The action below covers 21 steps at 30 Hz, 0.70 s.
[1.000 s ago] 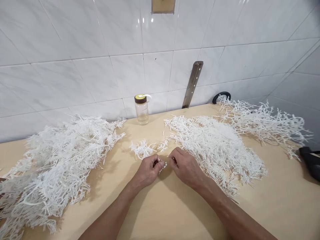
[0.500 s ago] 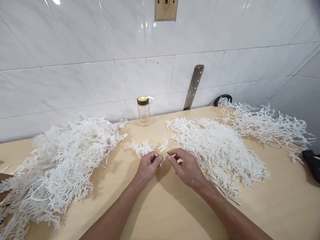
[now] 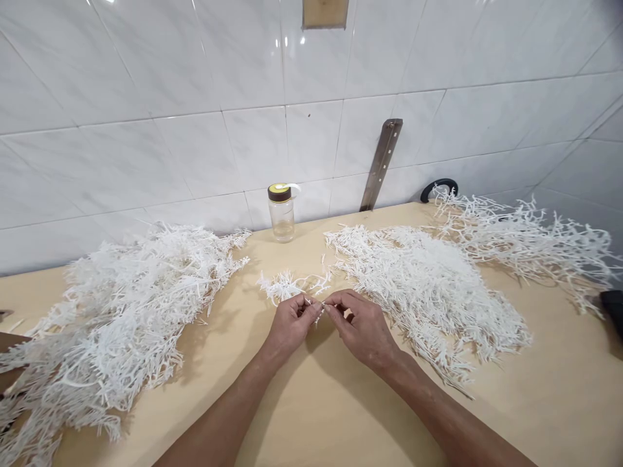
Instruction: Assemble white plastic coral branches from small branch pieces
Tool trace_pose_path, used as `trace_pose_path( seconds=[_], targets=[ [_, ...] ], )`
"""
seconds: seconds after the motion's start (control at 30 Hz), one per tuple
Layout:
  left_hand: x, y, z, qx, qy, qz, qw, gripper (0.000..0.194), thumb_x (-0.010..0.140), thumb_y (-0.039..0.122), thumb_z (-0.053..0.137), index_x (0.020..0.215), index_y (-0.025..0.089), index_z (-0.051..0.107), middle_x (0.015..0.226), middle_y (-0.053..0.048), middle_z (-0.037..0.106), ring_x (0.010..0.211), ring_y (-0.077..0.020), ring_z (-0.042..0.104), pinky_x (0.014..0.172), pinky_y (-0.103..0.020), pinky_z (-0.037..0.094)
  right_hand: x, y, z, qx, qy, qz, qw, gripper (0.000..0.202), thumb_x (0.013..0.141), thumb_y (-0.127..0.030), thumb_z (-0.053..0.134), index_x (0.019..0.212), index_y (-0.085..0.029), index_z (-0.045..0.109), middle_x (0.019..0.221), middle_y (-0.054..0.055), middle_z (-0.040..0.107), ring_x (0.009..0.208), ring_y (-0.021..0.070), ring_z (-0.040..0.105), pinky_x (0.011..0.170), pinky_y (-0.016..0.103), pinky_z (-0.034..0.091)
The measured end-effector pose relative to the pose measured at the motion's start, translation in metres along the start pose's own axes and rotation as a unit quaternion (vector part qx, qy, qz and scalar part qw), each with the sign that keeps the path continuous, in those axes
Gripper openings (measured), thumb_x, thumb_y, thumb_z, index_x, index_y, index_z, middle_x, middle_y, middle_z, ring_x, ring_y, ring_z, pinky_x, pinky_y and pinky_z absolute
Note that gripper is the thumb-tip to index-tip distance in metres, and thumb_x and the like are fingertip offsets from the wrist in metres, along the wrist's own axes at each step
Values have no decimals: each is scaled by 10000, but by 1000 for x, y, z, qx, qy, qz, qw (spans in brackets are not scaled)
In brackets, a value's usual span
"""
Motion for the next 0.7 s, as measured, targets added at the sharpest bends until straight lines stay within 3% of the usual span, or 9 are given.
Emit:
trace_pose_path(
  seconds=[0.33, 0.7],
  targets=[
    [-4, 4, 3, 51, 8, 39, 998, 290, 829, 432, 605, 716, 166, 579, 603, 28, 481, 568, -107, 433, 567, -238, 350, -3, 5, 6, -26, -5, 28, 999, 114, 885, -156, 538, 835, -195, 632, 792, 20, 648, 684, 146, 583, 604, 267, 447],
    [-4, -2, 2, 112, 46, 77, 990, 208, 846, 363, 606, 776, 175, 659, 694, -8, 596, 625, -132, 511, 608, -250, 399, -6, 12, 5, -55, -19, -24, 998, 162, 948, -172, 482, 891, -194, 632, 891, 56, 662, 733, 163, 604, 670, 299, 488]
  ],
)
Point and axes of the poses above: each hand's wrist, its own x-axis towards the middle knuckle, its own z-axis out of the palm, y = z × x, the point moved 4 cm from there along x, towards the middle knuckle
